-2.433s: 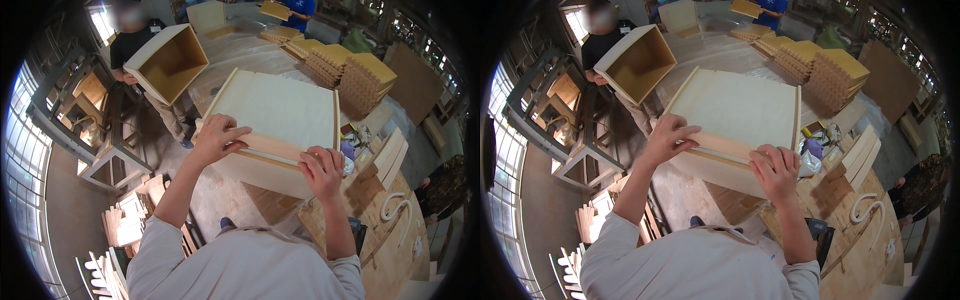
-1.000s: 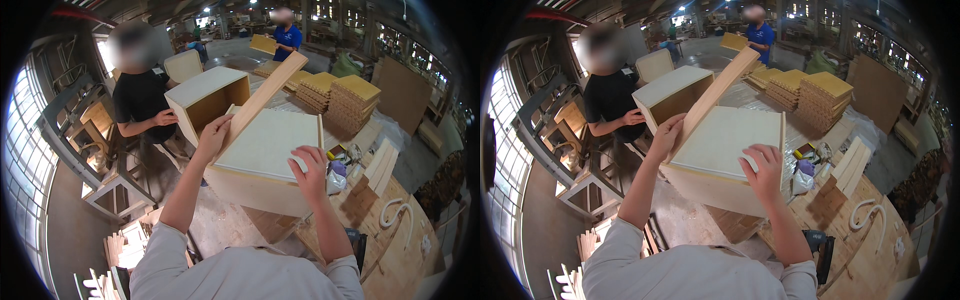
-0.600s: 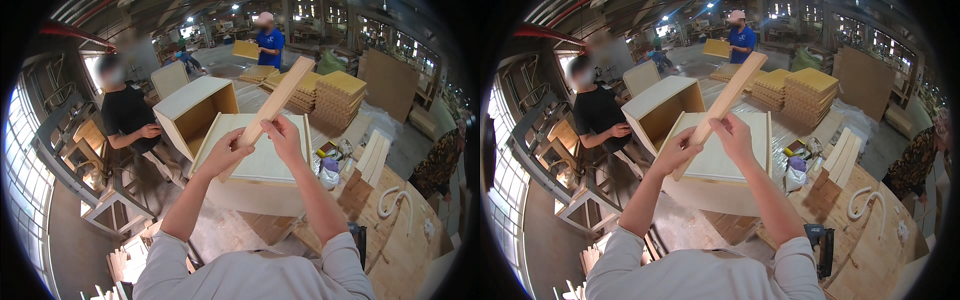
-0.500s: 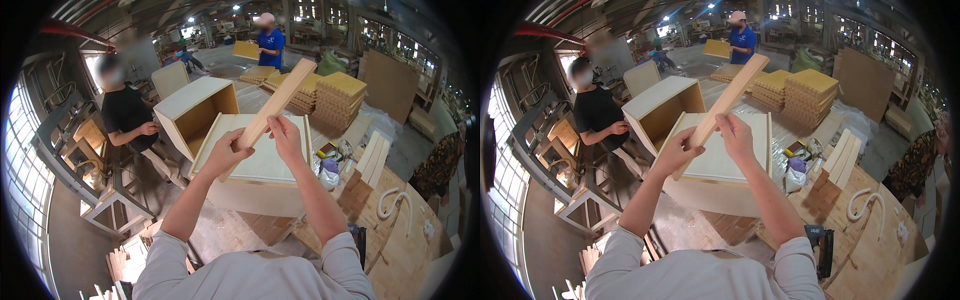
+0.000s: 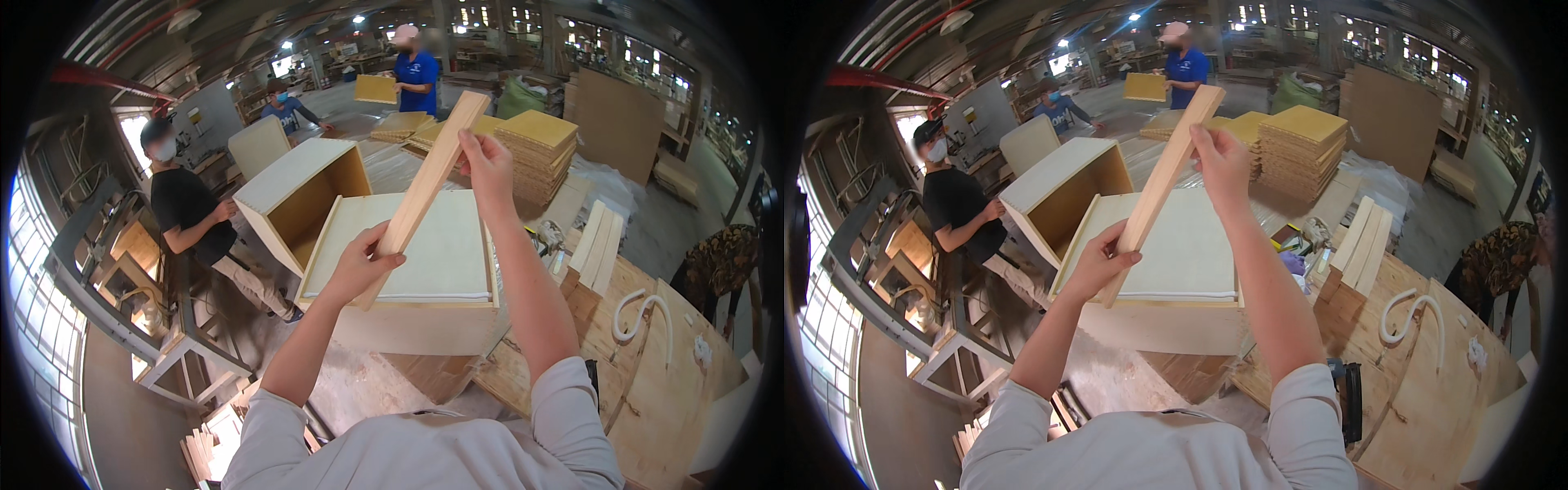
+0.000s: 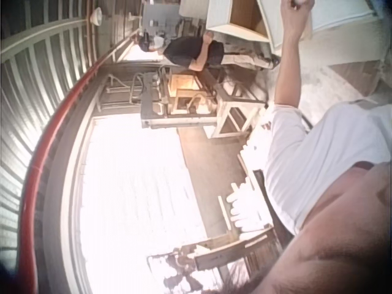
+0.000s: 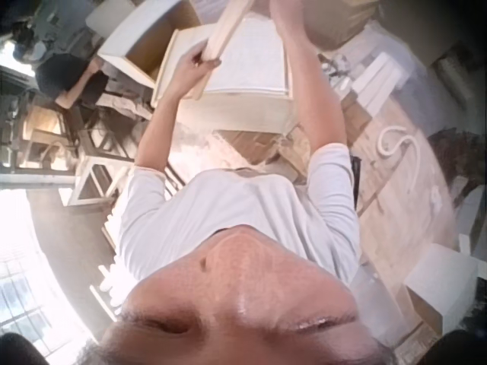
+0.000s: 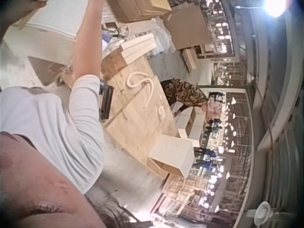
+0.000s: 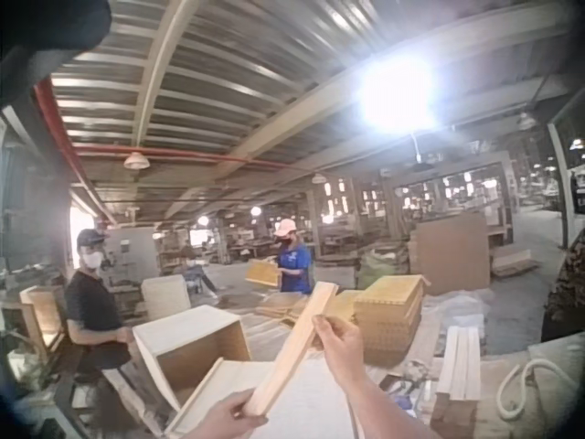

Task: The person assembles a wooden box by attaching side panels to a base using a pneumatic nail gun. They apply adhesive to the edges of the panels, position thin wooden strips, and secure them with nails. The process involves repeated handling of panels and the tool to construct the box structure.

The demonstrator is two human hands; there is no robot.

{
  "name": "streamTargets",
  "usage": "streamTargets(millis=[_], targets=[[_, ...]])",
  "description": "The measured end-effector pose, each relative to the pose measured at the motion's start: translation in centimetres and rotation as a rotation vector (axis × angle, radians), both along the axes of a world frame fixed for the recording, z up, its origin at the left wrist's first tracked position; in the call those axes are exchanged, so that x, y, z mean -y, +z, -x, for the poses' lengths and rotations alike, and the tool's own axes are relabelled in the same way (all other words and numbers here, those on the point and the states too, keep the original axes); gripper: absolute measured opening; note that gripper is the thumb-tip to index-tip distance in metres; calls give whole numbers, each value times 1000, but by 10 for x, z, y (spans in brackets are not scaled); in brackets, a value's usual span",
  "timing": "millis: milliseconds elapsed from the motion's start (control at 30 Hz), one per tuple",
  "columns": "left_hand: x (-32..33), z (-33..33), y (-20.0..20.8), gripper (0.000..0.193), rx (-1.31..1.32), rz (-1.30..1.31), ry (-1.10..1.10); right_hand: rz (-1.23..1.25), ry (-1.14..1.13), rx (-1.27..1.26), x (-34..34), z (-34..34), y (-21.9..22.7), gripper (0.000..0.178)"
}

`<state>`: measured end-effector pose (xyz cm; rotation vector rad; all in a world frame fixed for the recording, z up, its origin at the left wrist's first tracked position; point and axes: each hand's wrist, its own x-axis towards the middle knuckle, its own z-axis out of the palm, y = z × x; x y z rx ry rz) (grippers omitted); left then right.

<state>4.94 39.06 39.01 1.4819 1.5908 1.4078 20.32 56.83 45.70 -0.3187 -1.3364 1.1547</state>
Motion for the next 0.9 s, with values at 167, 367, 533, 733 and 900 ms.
streamTargets(millis=[167, 367, 533, 733, 900], targets=[[3, 5, -8, 65, -38, -12, 24, -10, -65, 33, -18, -13, 22, 29], [-2, 1, -4, 58, 112, -72, -49, -73, -54, 113, -16, -13, 14, 28], [-15, 4, 4, 40, 669, -129, 130, -255, -2, 526, 42, -11, -29, 36], [-32, 20, -6, 30, 929, -227, 253, -536, 13, 755, 96, -8, -58, 47], [-32, 16, -9, 28, 985, -241, 277, -395, 64, 875, 93, -6, -58, 53]])
